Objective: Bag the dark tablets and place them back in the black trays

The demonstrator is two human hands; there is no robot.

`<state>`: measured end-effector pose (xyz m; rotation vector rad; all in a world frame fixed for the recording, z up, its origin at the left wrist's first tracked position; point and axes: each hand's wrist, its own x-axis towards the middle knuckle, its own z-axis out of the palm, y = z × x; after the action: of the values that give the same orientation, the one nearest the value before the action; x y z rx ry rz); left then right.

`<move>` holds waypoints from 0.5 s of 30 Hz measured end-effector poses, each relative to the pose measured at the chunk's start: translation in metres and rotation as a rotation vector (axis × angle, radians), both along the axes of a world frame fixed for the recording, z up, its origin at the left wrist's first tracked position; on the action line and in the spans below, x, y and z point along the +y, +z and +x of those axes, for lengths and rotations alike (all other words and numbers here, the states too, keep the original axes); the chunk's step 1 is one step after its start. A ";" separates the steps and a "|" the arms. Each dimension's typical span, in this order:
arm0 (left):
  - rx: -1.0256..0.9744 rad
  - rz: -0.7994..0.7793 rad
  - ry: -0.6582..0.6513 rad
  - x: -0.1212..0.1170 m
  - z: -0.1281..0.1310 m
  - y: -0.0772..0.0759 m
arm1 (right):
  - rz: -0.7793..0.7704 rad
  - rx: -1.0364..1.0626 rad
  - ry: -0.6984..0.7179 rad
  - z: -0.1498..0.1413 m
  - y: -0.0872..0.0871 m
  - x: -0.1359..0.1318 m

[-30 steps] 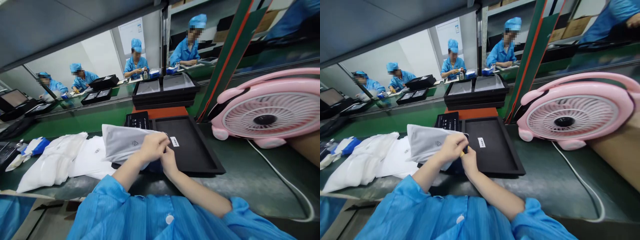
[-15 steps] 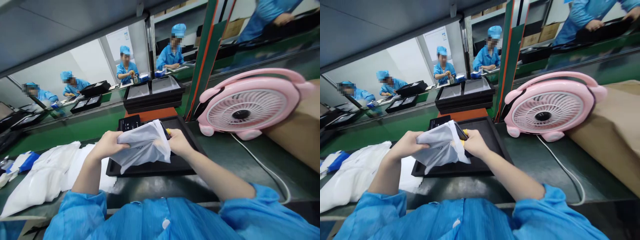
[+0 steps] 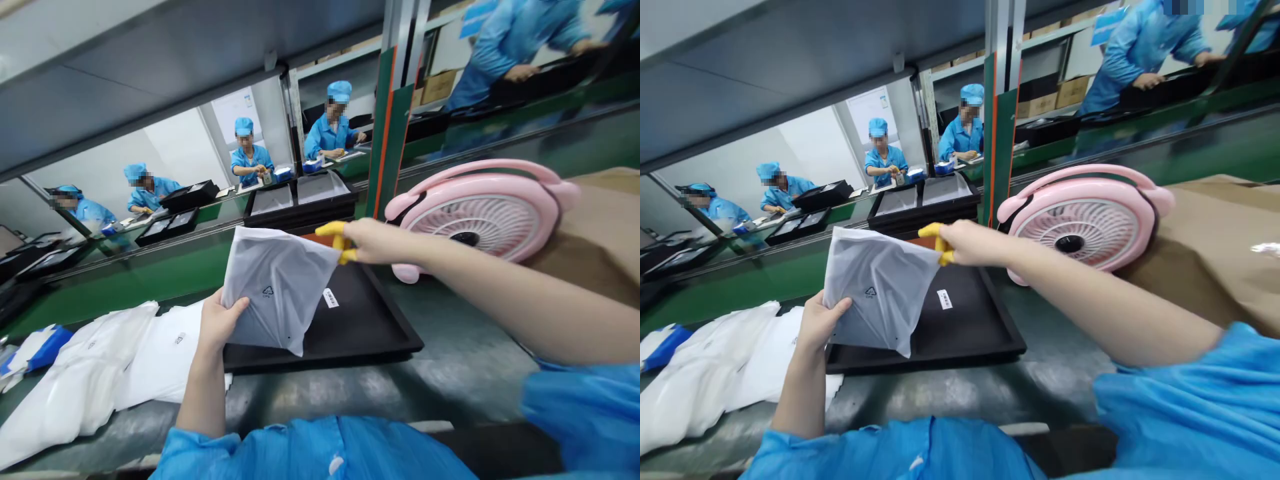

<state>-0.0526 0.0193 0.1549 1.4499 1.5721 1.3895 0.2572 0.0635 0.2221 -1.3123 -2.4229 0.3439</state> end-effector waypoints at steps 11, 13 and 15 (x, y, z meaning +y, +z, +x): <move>-0.158 0.034 -0.054 0.009 0.043 -0.026 | 0.240 0.291 0.114 -0.052 0.051 0.008; -0.157 0.029 -0.088 0.008 0.055 -0.028 | 0.165 0.381 0.089 -0.067 0.055 0.016; -0.188 0.014 -0.116 0.008 0.066 -0.029 | 0.087 0.521 0.088 -0.068 0.060 0.025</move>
<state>0.0129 0.0270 0.1255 1.3534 1.3426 1.4264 0.1889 0.0884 0.2816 -0.9352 -2.0295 0.5238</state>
